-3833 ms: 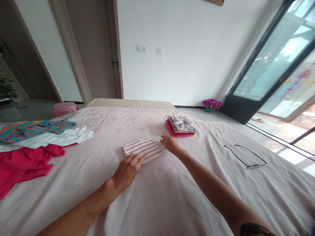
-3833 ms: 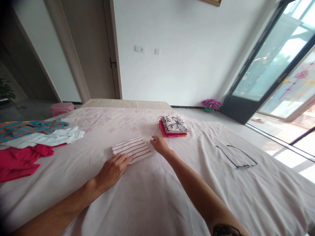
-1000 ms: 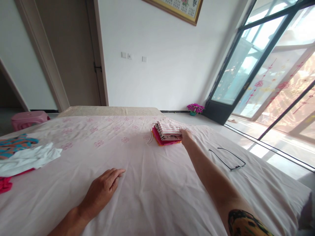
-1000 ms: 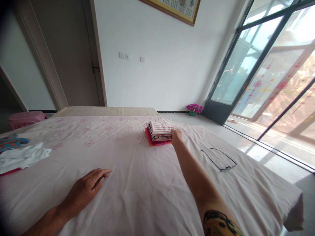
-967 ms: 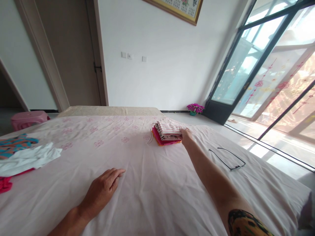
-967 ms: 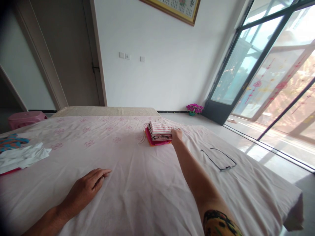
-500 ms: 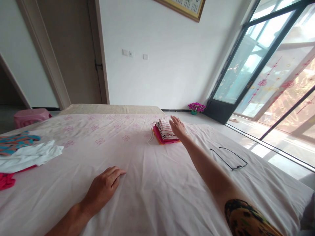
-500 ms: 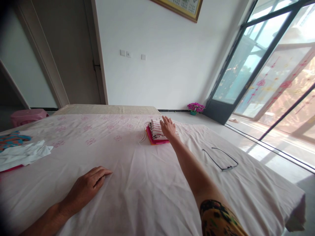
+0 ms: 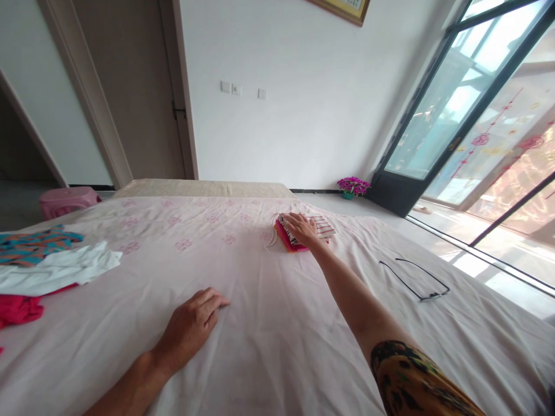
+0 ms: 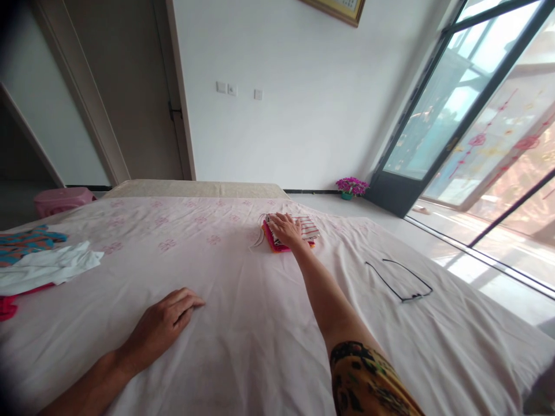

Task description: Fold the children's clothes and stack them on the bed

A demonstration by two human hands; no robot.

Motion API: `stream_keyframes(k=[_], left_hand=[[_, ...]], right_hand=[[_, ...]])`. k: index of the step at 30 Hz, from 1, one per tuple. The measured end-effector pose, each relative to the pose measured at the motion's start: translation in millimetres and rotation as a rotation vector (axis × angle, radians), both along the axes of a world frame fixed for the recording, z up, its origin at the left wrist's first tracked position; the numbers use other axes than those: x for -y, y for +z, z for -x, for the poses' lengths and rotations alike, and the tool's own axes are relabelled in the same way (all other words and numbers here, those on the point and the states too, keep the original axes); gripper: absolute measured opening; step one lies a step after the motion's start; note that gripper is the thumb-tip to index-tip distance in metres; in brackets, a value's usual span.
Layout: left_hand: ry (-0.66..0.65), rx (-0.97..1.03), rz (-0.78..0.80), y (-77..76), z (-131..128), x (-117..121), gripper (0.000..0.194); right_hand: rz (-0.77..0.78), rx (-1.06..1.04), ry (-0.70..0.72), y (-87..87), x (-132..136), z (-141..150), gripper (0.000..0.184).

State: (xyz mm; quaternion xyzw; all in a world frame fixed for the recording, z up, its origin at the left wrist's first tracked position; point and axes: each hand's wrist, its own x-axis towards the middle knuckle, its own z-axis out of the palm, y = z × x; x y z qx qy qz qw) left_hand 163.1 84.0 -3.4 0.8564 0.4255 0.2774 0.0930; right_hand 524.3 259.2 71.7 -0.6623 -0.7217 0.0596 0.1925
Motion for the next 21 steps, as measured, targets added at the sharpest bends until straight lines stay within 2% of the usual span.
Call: stream_keyframes(k=[4, 7, 10, 11, 13, 16, 19, 21], left_hand=[[0.018, 0.005, 0.028, 4.1, -2, 0, 0.034], [0.044, 0.014, 0.049, 7.4, -3, 0, 0.032], [0.068, 0.042, 0.055, 9.0, -2, 0, 0.033], [0.073, 0.053, 0.058, 9.0, -1, 0, 0.033], [0.083, 0.076, 0.063, 8.2, -1, 0, 0.033], [0.137, 0.099, 0.040, 6.6, 2, -3, 0.034], [0.303, 0.031, -0.034, 8.6, 21, -13, 0.036], [0.467, -0.045, -0.089, 14.5, 47, -22, 0.038]], right_hand=[[-0.020, 0.202, 0.002, 4.8, 2, 3, 0.049], [-0.069, 0.302, -0.012, 9.7, 11, 16, 0.048], [-0.275, 0.344, 0.033, 6.5, 35, 43, 0.046], [-0.353, 0.335, 0.078, 2.6, 47, 54, 0.045], [-0.414, 0.299, 0.209, -9.4, 73, 76, 0.044], [-0.296, 0.263, 0.374, -34.0, 111, 101, 0.047], [-0.111, 0.260, 0.366, -57.1, 134, 111, 0.050], [-0.051, 0.261, 0.350, -66.9, 139, 112, 0.051]])
